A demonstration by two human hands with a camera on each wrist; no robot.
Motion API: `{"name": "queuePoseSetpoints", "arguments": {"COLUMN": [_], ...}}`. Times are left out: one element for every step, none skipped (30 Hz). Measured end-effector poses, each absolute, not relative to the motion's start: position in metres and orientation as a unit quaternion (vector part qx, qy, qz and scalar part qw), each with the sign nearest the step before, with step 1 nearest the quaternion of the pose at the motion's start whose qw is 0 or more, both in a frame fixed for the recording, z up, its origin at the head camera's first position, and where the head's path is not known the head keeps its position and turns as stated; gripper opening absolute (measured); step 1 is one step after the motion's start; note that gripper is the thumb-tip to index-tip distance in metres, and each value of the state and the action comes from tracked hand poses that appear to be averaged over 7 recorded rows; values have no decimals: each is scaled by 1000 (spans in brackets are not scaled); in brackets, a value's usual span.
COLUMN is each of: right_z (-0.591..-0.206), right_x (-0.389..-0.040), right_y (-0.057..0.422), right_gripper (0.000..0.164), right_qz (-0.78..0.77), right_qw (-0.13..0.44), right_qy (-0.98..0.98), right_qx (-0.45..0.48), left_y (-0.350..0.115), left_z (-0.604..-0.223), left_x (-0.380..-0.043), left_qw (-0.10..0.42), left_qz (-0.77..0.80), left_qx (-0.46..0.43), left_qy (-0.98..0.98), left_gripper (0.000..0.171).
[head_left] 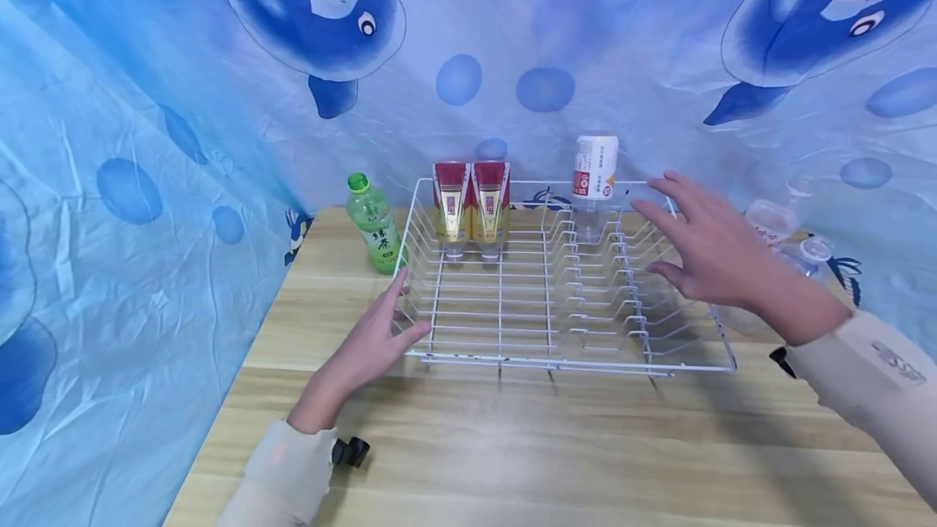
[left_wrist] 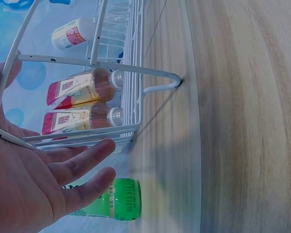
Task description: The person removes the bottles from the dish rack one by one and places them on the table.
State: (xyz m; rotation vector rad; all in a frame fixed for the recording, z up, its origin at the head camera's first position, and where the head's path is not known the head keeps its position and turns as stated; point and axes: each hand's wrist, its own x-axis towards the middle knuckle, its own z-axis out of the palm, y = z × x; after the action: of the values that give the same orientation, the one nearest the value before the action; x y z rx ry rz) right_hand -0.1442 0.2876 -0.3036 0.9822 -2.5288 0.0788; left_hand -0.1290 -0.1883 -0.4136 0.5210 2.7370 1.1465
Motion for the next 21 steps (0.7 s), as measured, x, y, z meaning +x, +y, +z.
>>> {"name": "queuePoseSetpoints", "arguments": {"right_z": [-301, -298, -295, -294, -292, -291, -289, -288, -288, -287, -286, -285, -284, -283, -282, -281, -280, -279, -279, -279, -279], "right_x": [-148, -152, -156, -160, -164, -168, -172, -177, -181, -185, -189, -193, -196, -199, -201, -203, -204, -205, -207, -209, -211], "right_y": [286, 284, 283, 281, 280, 279, 277, 276, 275, 273, 272, 270, 268, 266, 264, 262, 260, 258, 256, 254, 252], "right_gripper": [90, 91, 91, 91, 91, 91, 91, 92, 92, 91, 91, 91, 91, 91, 91, 92, 93, 93, 92, 92, 91], "right_qz": [20, 10, 0, -10, -21, -34, -47, -60, -73, -86, -100, -112, -121, -130, -137, -142, -146, -149, -152, -155, -155], "right_qw": [211, 210, 207, 204, 203, 203, 202, 201, 199, 196, 191, 184, 175, 166, 157, 148, 140, 135, 131, 128, 126], "right_qy": [-909, -908, -908, -907, -905, -903, -902, -900, -899, -899, -899, -900, -902, -903, -905, -907, -909, -910, -911, -911, -911], "right_qx": [359, 362, 366, 369, 373, 377, 380, 381, 382, 383, 381, 379, 377, 373, 370, 367, 364, 362, 361, 361, 361], "left_y": [-188, -188, -188, -189, -190, -191, -192, -193, -194, -196, -198, -199, -200, -201, -202, -202, -202, -202, -202, -201, -201], "left_z": [-413, -412, -411, -410, -409, -408, -408, -408, -407, -407, -407, -407, -408, -408, -409, -409, -409, -410, -410, -409, -409], "left_x": [-129, -129, -130, -130, -129, -129, -130, -130, -130, -130, -131, -131, -131, -131, -131, -130, -130, -130, -129, -129, -128], "left_qw": [67, 71, 75, 79, 83, 88, 92, 96, 99, 104, 107, 110, 111, 114, 117, 120, 122, 124, 125, 126, 126], "left_qz": [379, 378, 378, 376, 375, 371, 371, 370, 370, 372, 374, 377, 380, 382, 385, 387, 387, 387, 387, 388, 388], "left_qx": [169, 167, 164, 165, 166, 168, 172, 177, 183, 186, 189, 191, 194, 194, 193, 192, 190, 189, 188, 186, 185], "left_qy": [907, 908, 908, 908, 908, 909, 908, 907, 905, 904, 901, 900, 898, 896, 895, 894, 894, 894, 894, 894, 894], "left_gripper": [98, 100, 103, 105, 107, 110, 112, 113, 116, 117, 120, 122, 124, 127, 128, 130, 131, 132, 132, 133, 133]}}
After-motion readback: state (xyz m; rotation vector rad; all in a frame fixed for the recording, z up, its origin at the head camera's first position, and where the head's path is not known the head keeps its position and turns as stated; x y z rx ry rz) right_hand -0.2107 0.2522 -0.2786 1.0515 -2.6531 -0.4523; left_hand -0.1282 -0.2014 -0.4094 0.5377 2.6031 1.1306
